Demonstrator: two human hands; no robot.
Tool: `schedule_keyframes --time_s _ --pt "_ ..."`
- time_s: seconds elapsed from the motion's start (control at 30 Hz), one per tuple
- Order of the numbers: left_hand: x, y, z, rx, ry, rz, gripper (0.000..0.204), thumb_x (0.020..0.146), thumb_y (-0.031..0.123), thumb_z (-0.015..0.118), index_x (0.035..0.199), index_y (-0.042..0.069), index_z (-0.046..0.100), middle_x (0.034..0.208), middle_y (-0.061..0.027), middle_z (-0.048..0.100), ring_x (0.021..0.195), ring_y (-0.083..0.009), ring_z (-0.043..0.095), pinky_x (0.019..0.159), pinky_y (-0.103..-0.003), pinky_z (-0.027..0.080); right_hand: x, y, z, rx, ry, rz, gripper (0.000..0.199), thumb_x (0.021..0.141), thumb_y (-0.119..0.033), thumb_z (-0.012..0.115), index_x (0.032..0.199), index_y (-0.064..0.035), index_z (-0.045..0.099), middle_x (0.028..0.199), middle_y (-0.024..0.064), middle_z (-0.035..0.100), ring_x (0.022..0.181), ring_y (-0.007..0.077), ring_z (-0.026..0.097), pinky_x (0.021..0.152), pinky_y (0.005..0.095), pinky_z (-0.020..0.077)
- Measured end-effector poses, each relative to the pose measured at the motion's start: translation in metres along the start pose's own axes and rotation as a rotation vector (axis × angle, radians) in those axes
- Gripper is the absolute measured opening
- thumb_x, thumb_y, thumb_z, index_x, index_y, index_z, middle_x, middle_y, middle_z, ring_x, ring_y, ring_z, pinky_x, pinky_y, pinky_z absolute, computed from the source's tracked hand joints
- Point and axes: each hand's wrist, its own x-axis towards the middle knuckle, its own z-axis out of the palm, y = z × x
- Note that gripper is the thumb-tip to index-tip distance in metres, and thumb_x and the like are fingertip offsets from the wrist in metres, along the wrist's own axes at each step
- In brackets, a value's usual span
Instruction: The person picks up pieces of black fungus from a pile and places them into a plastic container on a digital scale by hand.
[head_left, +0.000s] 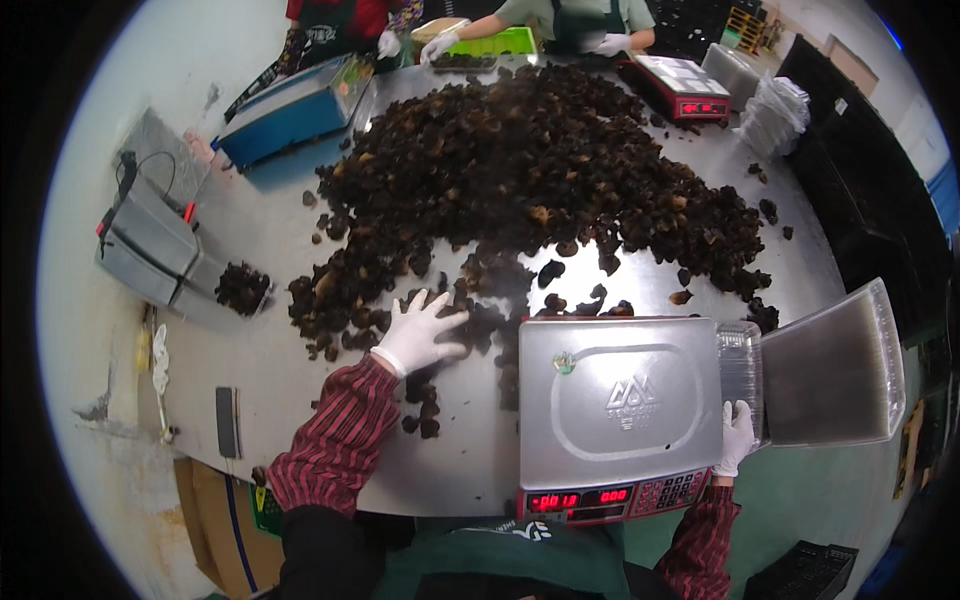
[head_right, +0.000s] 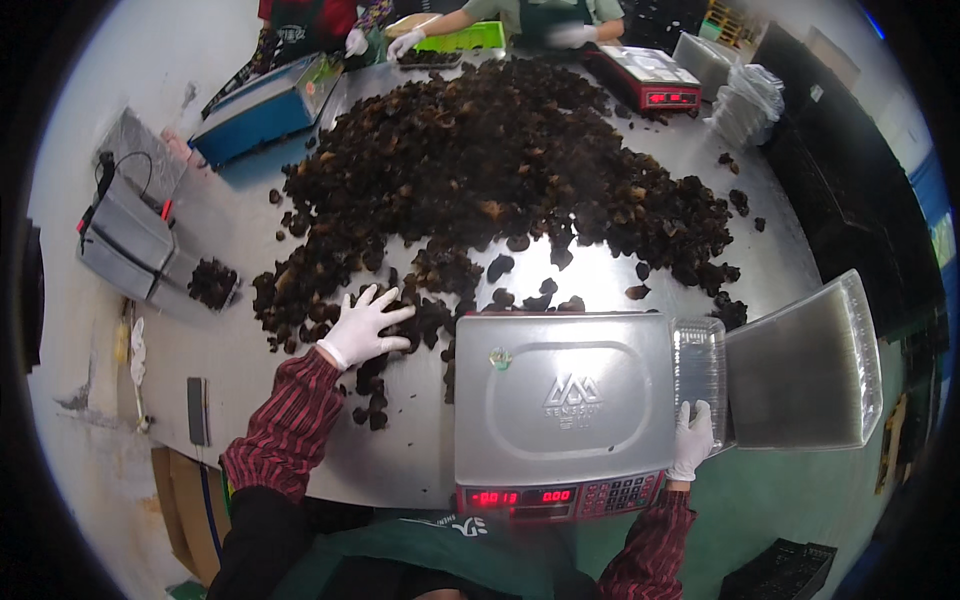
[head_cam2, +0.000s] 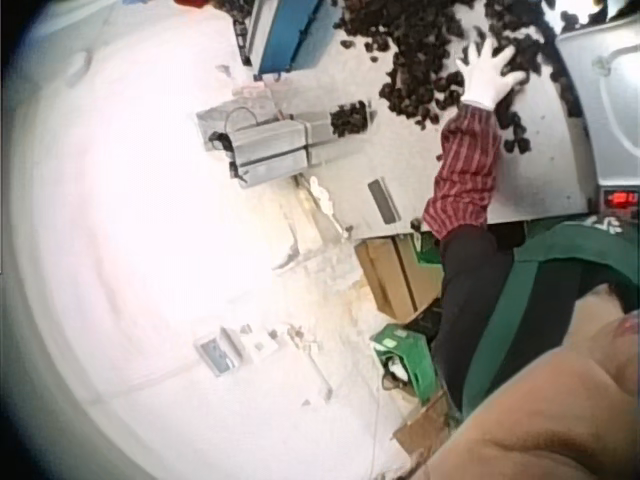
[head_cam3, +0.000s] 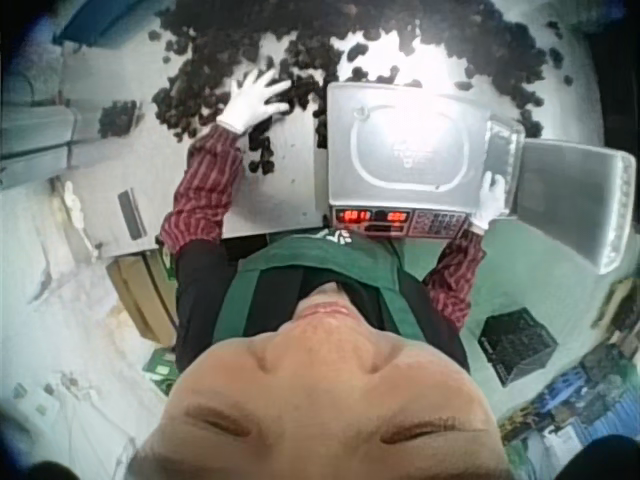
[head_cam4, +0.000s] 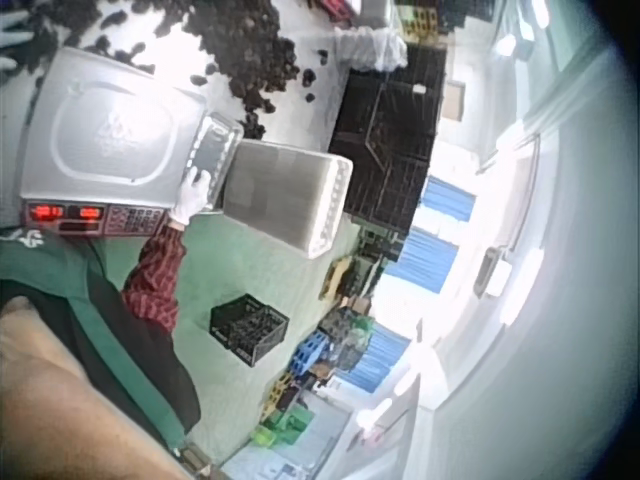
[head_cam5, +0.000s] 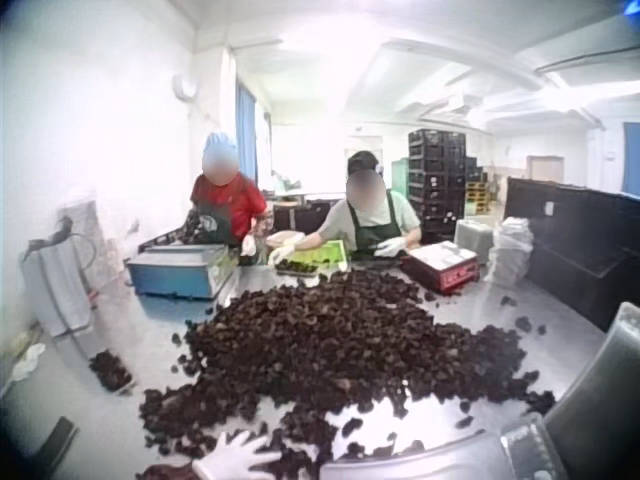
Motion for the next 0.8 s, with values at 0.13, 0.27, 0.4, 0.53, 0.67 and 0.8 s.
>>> schedule_keyframes --time_s 0.13,0.27,0.4,0.53,0.67,0.8 --pt "-0.02 0.006 -0.02 -0.023 0.074 0.104 0.041 0.084 0.045 0.064 0.116 0.02 0.068 0.143 -0.0164 0.045 0.135 -0.0398 0.036 0.107 -0.063 0.027 0.001 0.002 0.0 0.032 -0.031 0.063 0.039 0.092 -0.031 0.064 0.114 0.0007 0.061 0.099 0.0167 0.068 0.082 0.0276 0.066 0.076 0.0358 0.0505" --pt "0.055 0.002 -0.002 -0.217 0.537 0.34 0.042 0.085 0.026 0.068 0.126 0.016 0.062 0.137 -0.0197 0.05 0.124 -0.0381 0.049 0.101 -0.043 0.043 0.008 0.011 0.009 0.076 -0.059 0.042 0.039 0.093 -0.031 0.063 0.115 0.0008 0.061 0.1 0.0161 0.069 0.083 0.0261 0.066 0.076 0.0352 0.0507" --pt "0.092 0.028 0.026 -0.088 0.242 0.064 0.052 0.088 0.05 0.059 0.136 0.033 0.053 0.154 -0.0113 0.031 0.141 -0.0402 0.026 0.11 -0.061 0.024 0.012 0.019 0.011 0.081 -0.092 0.062 0.042 0.094 -0.032 0.062 0.117 0.0023 0.059 0.104 0.0177 0.068 0.087 0.0252 0.066 0.079 0.0347 0.0503" --pt "0.049 0.027 0.059 0.002 0.356 0.187 0.044 0.086 0.05 0.06 0.121 0.023 0.065 0.134 -0.0082 0.051 0.129 -0.036 0.04 0.104 -0.059 0.031 0.014 0.028 0.016 0.107 -0.113 0.034 0.045 0.095 -0.033 0.06 0.12 0.0042 0.057 0.108 0.0189 0.067 0.093 0.028 0.065 0.084 0.0356 0.0489" --pt "-0.042 0.051 0.051 0.011 0.354 0.197 0.046 0.084 0.043 0.065 0.125 0.023 0.062 0.138 -0.0094 0.048 0.129 -0.0359 0.04 0.106 -0.06 0.028 0.015 0.03 0.016 0.029 -0.115 0.028 0.044 0.096 -0.033 0.059 0.12 0.0045 0.057 0.111 0.0194 0.066 0.096 0.029 0.064 0.086 0.0354 0.0479" --pt "-0.083 0.044 0.036 -0.11 0.428 0.302 0.037 0.084 0.034 0.067 0.118 0.021 0.066 0.138 -0.0104 0.05 0.129 -0.0305 0.044 0.11 -0.051 0.028 0.013 0.031 0.012 0.069 -0.121 0.046 0.044 0.096 -0.033 0.059 0.12 0.0039 0.057 0.112 0.0198 0.066 0.097 0.029 0.064 0.086 0.0354 0.0478"
